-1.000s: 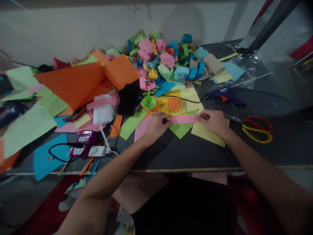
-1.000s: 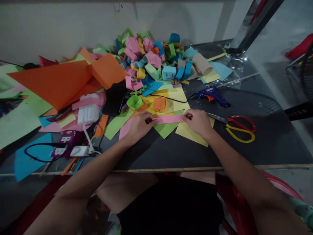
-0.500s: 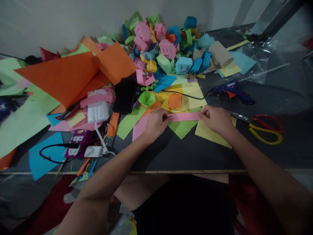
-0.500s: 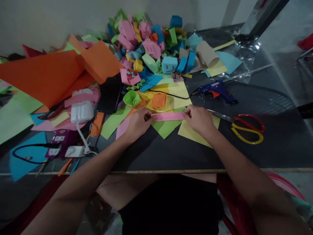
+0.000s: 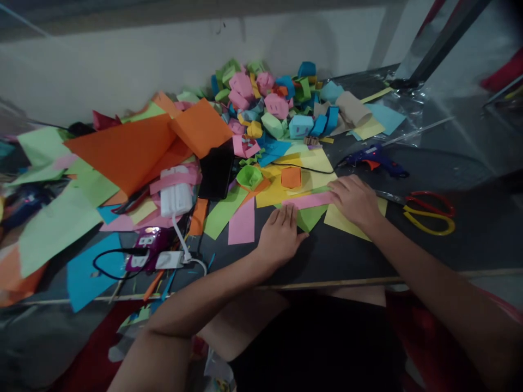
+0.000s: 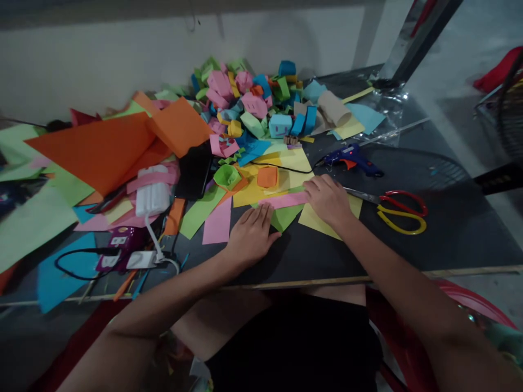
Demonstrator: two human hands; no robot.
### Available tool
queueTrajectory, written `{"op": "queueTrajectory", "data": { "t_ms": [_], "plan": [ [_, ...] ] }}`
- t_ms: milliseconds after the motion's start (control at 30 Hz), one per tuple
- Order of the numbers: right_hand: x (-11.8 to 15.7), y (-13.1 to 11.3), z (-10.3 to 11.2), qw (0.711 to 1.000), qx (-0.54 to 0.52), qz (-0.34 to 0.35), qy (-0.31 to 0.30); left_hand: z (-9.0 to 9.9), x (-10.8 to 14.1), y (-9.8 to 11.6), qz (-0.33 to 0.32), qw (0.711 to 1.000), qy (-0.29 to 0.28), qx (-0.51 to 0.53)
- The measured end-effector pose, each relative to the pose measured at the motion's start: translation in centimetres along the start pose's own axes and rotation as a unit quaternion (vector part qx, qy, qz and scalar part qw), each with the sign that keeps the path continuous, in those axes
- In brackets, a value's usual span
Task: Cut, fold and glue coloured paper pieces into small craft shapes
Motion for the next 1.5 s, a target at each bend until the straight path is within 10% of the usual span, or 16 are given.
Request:
{"op": "queueTrajectory", "data": {
  "t_ms": [167,267,533,967,1500],
  "plan": [
    [1.8,-6.3,-1.6,0.981,-0.054,0.165,-0.091,-0.4,0.1,0.2,0.000,0.999,-0.036,0.014],
    [2.7,-7.6,-2.6,0.985,-0.062,0.114,-0.117,-0.2,0.0,-0.2,-0.003,0.999,-0.037,0.032],
    [4.3,-0.5,0.1,0.980,-0.043,0.017,-0.193,0.0,0.5,0.0,0.012,0.998,-0.055,0.032],
    [-1.9,-0.8,0.9,0.988,-0.112,0.081,-0.070,2.4,-4.4,-4.8,-0.041,0.997,0.025,0.055],
    [1.5,-1.9,1.8,0.987,-0.081,0.134,-0.018,0.0,-3.5,-2.8,-0.107,0.990,0.086,0.022]
  ]
}}
Point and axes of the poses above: each hand's wrist, its own x-axis away from the middle knuckle, its own z-axis out of the back of the hand, y = z × x, the point moved 4 cm from there along -x, towards the middle knuckle, and after that the axes turned 3 degrees about -x, right-handed, at the moved point
